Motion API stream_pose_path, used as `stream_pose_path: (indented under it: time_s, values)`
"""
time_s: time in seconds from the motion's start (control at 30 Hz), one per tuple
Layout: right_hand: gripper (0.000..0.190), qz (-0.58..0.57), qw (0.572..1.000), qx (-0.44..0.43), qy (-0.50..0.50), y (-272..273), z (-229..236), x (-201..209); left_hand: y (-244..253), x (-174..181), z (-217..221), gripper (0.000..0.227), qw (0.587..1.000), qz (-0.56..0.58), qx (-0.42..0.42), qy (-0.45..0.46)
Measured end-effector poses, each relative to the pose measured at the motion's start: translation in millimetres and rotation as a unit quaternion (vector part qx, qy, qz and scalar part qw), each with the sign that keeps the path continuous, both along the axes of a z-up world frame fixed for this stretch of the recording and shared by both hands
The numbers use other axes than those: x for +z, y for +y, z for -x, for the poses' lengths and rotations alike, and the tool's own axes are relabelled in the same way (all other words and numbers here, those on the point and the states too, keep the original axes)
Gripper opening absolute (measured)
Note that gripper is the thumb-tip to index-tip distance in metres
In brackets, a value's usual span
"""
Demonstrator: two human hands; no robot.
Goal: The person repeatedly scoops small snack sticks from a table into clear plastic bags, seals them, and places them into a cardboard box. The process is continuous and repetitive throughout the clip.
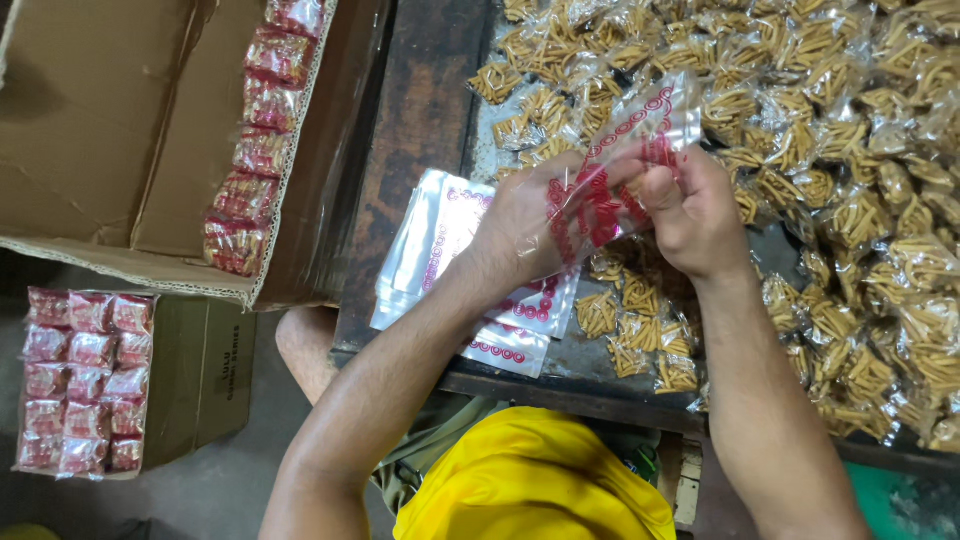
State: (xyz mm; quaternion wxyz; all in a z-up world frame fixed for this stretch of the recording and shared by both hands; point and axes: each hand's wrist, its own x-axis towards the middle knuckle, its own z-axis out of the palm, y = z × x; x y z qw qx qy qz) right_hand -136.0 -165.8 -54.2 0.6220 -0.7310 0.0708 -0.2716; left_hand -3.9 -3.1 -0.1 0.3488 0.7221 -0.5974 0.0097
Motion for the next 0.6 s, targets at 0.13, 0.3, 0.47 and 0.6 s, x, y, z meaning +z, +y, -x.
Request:
stream_pose_path:
  time_s: [0.13, 0.3, 0.47, 0.6]
  values:
    - [0.068, 0.007, 1.000, -0.013, 0.002, 11, 0, 10, 4, 11, 7, 0.022, 0.996, -0.058, 0.037, 0.049]
    - [0.072, 0.031, 0.999, -0.027, 0.011, -6, 7, -2, -6, -53, -11, 0.040, 0.979, 0.013, -0.019, 0.204]
    - [0.078, 0.035, 0.998, -0.059, -0.001, -13, 8, -25, 1, -8, 4, 0.033, 0.983, 0.045, -0.027, 0.176]
    - [0.074, 0.050, 0.997, -0.060, -0.004, 2, 2, -2, 6, 20, 11, 0.020, 0.982, -0.080, 0.051, 0.164]
